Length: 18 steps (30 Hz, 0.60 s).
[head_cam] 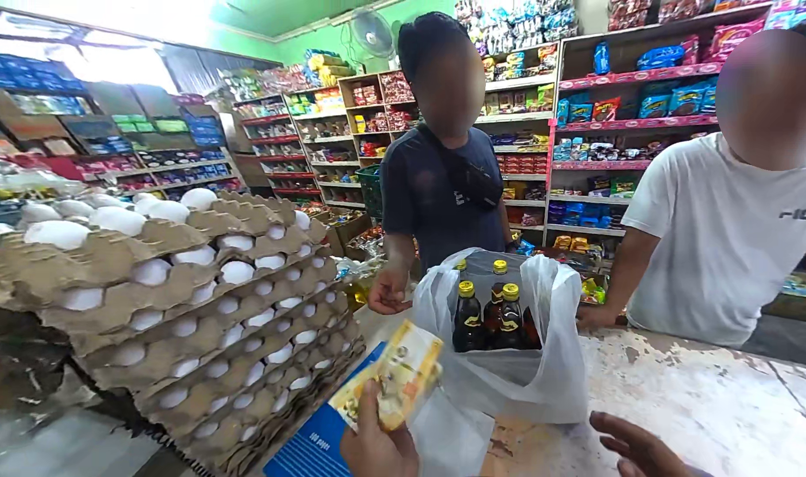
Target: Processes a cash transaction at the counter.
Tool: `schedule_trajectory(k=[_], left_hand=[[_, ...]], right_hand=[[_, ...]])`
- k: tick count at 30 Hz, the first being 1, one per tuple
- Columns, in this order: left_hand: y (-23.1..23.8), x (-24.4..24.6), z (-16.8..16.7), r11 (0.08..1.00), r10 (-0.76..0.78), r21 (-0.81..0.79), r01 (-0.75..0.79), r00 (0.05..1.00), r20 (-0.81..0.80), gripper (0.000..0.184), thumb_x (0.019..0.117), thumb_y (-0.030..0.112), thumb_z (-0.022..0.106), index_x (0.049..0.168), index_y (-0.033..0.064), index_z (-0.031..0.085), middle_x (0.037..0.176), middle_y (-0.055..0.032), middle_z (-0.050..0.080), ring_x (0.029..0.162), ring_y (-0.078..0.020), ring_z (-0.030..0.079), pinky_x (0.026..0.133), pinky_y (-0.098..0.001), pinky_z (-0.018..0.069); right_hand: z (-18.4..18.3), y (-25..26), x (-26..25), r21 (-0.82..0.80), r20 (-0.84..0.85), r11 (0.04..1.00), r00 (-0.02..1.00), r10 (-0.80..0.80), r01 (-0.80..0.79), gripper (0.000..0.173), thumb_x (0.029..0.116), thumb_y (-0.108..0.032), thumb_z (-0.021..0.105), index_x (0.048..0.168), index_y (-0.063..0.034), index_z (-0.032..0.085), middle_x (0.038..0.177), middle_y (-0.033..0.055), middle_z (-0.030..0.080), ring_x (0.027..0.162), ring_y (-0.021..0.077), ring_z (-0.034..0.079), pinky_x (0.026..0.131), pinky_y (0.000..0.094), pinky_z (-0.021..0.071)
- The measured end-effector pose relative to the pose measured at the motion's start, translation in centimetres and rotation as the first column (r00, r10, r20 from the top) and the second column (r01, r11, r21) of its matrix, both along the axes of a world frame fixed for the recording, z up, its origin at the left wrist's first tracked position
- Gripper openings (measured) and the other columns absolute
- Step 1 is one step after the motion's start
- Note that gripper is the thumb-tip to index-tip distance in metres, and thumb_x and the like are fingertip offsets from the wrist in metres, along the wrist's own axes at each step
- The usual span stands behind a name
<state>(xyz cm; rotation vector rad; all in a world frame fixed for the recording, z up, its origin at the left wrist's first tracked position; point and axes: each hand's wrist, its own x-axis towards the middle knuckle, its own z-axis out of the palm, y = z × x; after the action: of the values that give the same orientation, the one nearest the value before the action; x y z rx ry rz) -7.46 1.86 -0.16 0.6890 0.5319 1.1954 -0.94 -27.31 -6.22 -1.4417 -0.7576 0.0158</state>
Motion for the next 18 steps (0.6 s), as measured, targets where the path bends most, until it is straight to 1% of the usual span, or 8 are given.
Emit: schedule_trajectory(k=[3,6,8,10,13,15,16,18], left_hand=[[-4.1,-1.9,-0.1,0.985,-0.105,0.135,0.107,0.994,-0.023,0.024,0.1050,0.001,0.036,0.097,0.0056,0.059,0.076,0.0086,0.071,0.071,-0.0004,0.071,0.071,-0.0209,0.0624],[-7.6,-3.0,-2.9,0.899,-0.339,0.262,0.352,0.936,-0.093,0.033,0.0999,-0.007,0.040,0.089,0.0106,0.067,0.076,0.0085,0.075,0.070,-0.0019,0.072,0.069,-0.0220,0.0628],[-8.4,-2.7,-7.1,0.717,-0.541,0.384,0.582,0.812,-0.219,0.022,0.0960,-0.001,0.058,0.092,0.0123,0.075,0.081,0.0041,0.077,0.073,-0.0049,0.073,0.070,-0.0251,0.0626],[-8.9,-1.5,-10.3,0.431,-0.691,0.430,0.794,0.596,-0.409,0.008,0.0927,0.012,0.072,0.099,0.0101,0.077,0.087,-0.0007,0.076,0.078,-0.0095,0.073,0.074,-0.0299,0.0630],[-10.8,0.8,-11.4,0.126,-0.768,0.245,0.961,0.250,-0.590,0.019,0.0921,0.012,0.073,0.110,0.0039,0.073,0.095,-0.0052,0.075,0.086,-0.0140,0.072,0.080,-0.0339,0.0622],[-12.0,2.5,-11.2,0.037,-0.735,0.168,0.985,0.140,-0.664,0.021,0.0911,0.014,0.073,0.109,0.0027,0.072,0.093,-0.0050,0.074,0.084,-0.0140,0.071,0.078,-0.0335,0.0615],[-12.5,3.4,-11.0,0.002,-0.709,0.158,0.987,0.112,-0.696,0.022,0.0915,0.015,0.074,0.109,0.0025,0.072,0.092,-0.0048,0.074,0.083,-0.0140,0.071,0.077,-0.0335,0.0617],[-13.6,4.9,-11.3,-0.027,-0.745,0.106,0.994,0.051,-0.666,0.023,0.0938,0.018,0.072,0.108,0.0004,0.070,0.090,-0.0060,0.073,0.081,-0.0147,0.071,0.075,-0.0335,0.0621]], right_hand=[[-0.1,-0.5,-2.1,0.049,-0.047,0.994,0.994,0.103,-0.101,0.062,0.0978,-0.034,0.066,0.138,0.0117,0.052,0.141,0.0275,0.056,0.133,0.0376,0.056,0.109,0.0533,0.0475],[-3.0,-0.5,-2.4,0.068,0.017,0.997,0.999,0.039,-0.040,0.086,0.0889,-0.051,0.072,0.152,-0.0014,0.039,0.156,0.0173,0.045,0.141,0.0334,0.048,0.109,0.0549,0.0470],[-5.6,-0.4,-2.1,0.062,0.118,0.994,0.989,-0.094,0.087,0.102,0.0808,-0.064,0.075,0.158,-0.0129,0.031,0.161,0.0108,0.039,0.144,0.0326,0.043,0.110,0.0548,0.0478],[-6.9,-1.0,-2.4,0.023,0.159,0.976,0.963,-0.218,0.217,0.108,0.0786,-0.070,0.073,0.159,-0.0135,0.030,0.158,0.0108,0.044,0.141,0.0331,0.047,0.108,0.0536,0.0503],[-8.3,-2.6,-3.1,-0.161,0.059,0.935,0.949,-0.310,0.315,0.097,0.0776,-0.049,0.085,0.155,-0.0150,0.039,0.134,0.0022,0.065,0.120,0.0220,0.065,0.096,0.0441,0.0592],[-9.9,-3.3,-3.8,-0.260,-0.055,0.896,0.921,-0.386,0.360,0.077,0.0786,-0.032,0.088,0.146,-0.0195,0.053,0.117,-0.0016,0.072,0.102,0.0148,0.071,0.087,0.0374,0.0629],[-10.8,-3.6,-4.5,-0.272,-0.128,0.884,0.896,-0.425,0.380,0.064,0.0807,-0.027,0.086,0.139,-0.0201,0.059,0.116,-0.0017,0.072,0.100,0.0136,0.072,0.086,0.0363,0.0632],[-12.2,-3.4,-6.0,-0.158,-0.340,0.884,0.816,-0.468,0.441,0.043,0.0855,-0.018,0.082,0.125,-0.0123,0.067,0.109,0.0042,0.074,0.093,0.0179,0.073,0.080,0.0386,0.0648]])
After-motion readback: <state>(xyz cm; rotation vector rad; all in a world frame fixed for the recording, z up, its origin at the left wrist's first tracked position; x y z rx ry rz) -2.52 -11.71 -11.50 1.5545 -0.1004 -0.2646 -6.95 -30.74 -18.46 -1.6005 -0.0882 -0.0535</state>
